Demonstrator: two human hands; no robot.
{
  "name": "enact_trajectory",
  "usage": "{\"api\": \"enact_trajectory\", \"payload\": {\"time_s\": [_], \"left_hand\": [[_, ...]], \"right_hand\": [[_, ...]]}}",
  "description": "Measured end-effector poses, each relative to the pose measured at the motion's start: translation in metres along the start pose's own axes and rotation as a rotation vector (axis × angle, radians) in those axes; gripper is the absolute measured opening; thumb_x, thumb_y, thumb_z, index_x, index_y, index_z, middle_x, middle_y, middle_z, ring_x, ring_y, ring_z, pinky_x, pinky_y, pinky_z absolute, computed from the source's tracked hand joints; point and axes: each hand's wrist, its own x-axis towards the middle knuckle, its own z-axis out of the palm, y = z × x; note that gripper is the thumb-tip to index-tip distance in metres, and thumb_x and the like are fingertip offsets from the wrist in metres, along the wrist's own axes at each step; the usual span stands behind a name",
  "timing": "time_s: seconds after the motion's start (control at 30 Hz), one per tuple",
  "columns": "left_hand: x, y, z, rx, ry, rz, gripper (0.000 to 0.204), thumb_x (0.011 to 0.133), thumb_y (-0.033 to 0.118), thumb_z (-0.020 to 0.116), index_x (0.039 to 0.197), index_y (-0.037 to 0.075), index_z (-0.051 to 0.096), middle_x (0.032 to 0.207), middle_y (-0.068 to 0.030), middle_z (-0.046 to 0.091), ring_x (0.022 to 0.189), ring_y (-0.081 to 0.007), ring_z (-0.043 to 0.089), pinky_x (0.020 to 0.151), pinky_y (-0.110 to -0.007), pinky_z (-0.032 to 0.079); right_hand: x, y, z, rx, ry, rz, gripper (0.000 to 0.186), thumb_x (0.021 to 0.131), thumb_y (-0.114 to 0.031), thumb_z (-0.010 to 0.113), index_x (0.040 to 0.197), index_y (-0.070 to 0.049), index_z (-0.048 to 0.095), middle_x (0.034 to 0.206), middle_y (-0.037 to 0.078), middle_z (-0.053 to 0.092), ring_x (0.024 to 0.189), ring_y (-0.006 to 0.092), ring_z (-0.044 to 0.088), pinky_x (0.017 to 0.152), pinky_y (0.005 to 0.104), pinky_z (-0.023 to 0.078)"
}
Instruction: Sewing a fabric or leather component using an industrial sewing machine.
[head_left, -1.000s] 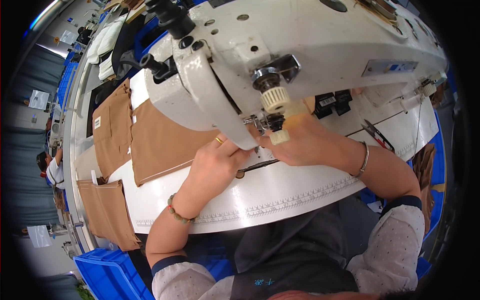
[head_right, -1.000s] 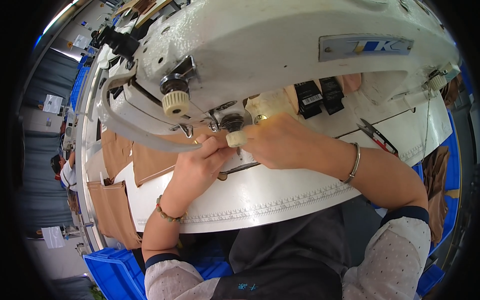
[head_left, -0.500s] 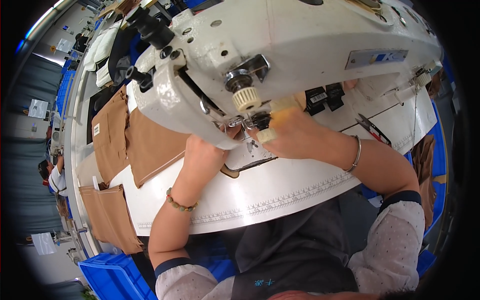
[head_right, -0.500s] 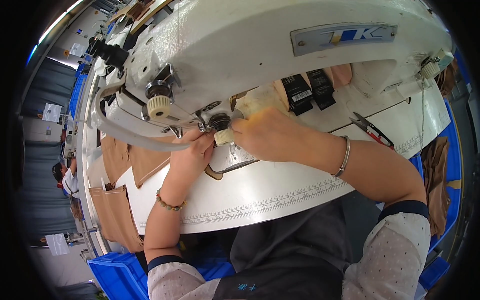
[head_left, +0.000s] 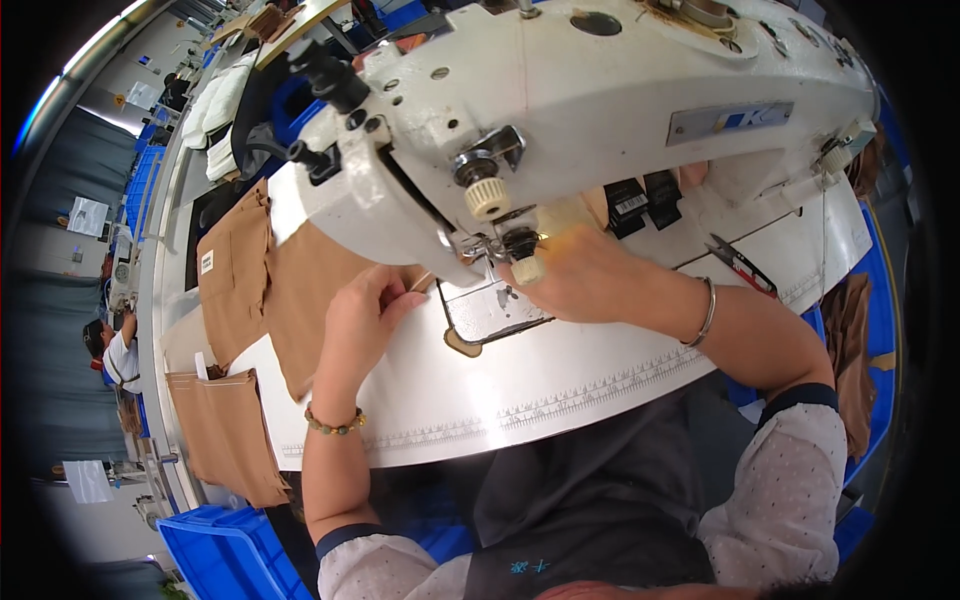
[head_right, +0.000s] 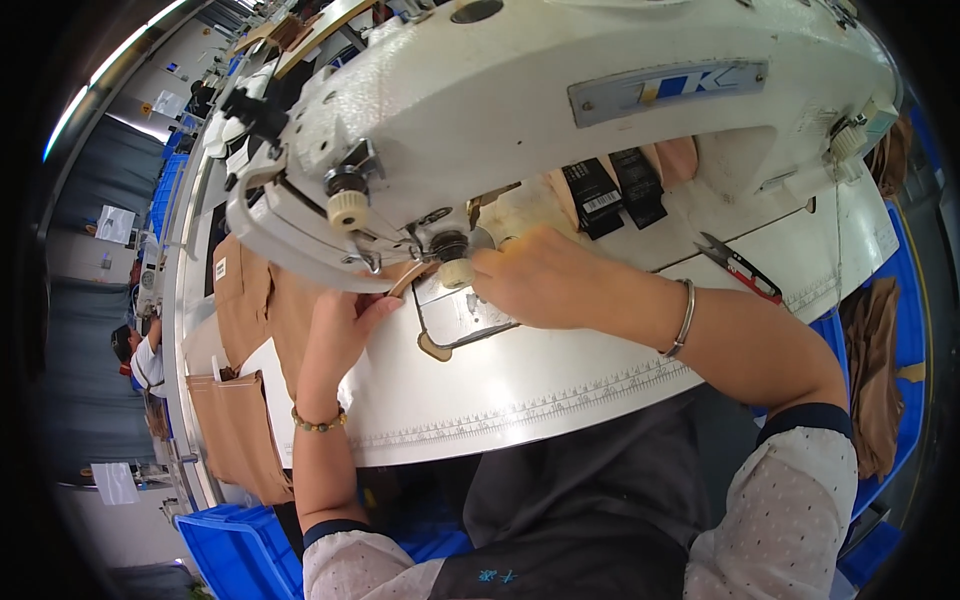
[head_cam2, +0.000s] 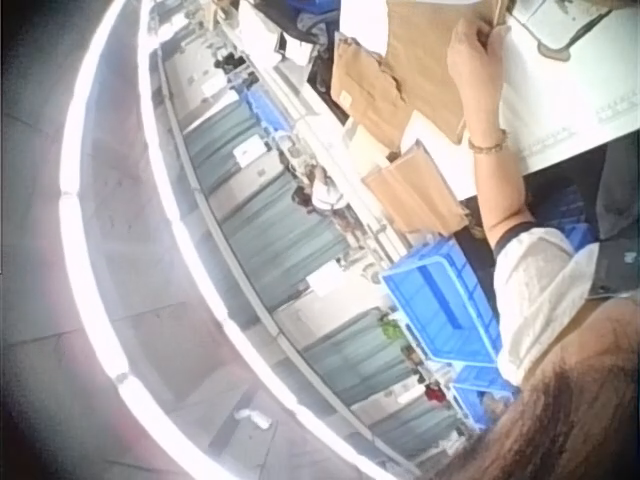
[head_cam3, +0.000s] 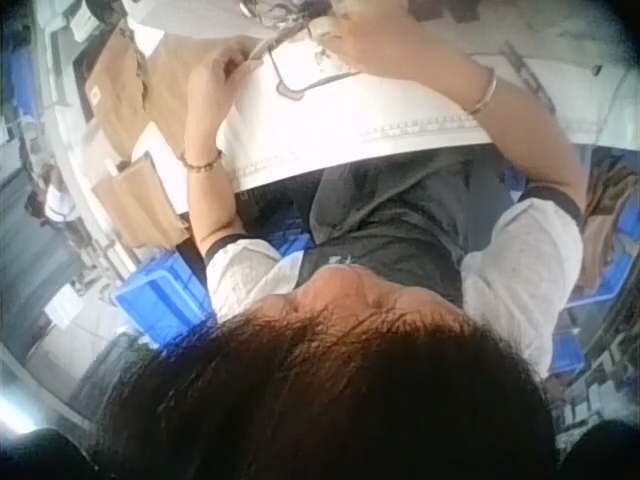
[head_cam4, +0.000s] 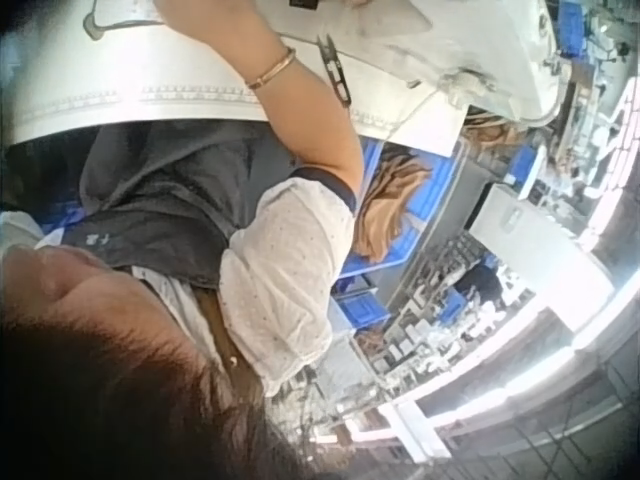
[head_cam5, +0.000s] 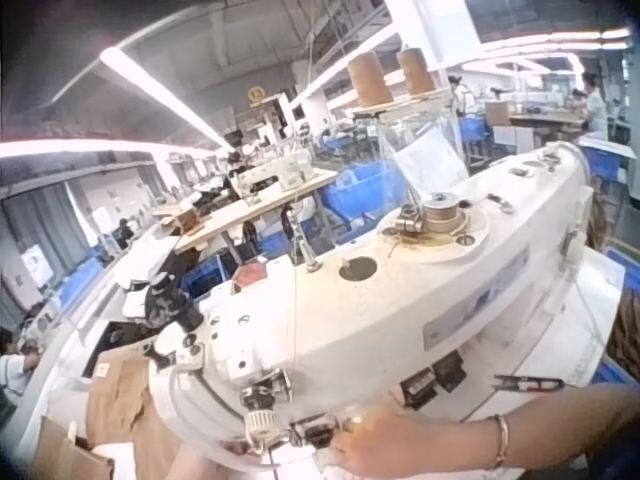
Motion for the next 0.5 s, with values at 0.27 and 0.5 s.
{"api": "enact_trajectory", "payload": {"time_s": [0.27, 0.5], "left_hand": [[-0.065, 0.025, -0.028, -0.091, 0.197, -0.024, 0.026, 0.092, 0.013, 0.076, 0.084, -0.001, 0.055, 0.069, -0.0067, 0.051, 0.063, -0.0153, 0.044, 0.059, -0.030, 0.041], [-0.139, 0.075, -0.087, 0.050, 0.598, 0.159, 0.026, 0.091, 0.007, 0.076, 0.090, 0.001, 0.051, 0.073, -0.0101, 0.054, 0.062, -0.0203, 0.050, 0.058, -0.031, 0.044]], "right_hand": [[-0.001, -0.056, -0.017, 0.348, -0.136, 0.275, 0.035, 0.088, -0.035, 0.071, 0.107, -0.005, 0.066, 0.093, 0.008, 0.065, 0.082, 0.0264, 0.069, 0.067, 0.0427, 0.056], [0.019, -0.107, -0.023, 0.468, 0.078, 0.438, 0.092, 0.082, -0.032, 0.080, 0.156, -0.006, 0.032, 0.144, 0.016, 0.052, 0.094, 0.0298, 0.071, 0.073, 0.0374, 0.058]]}}
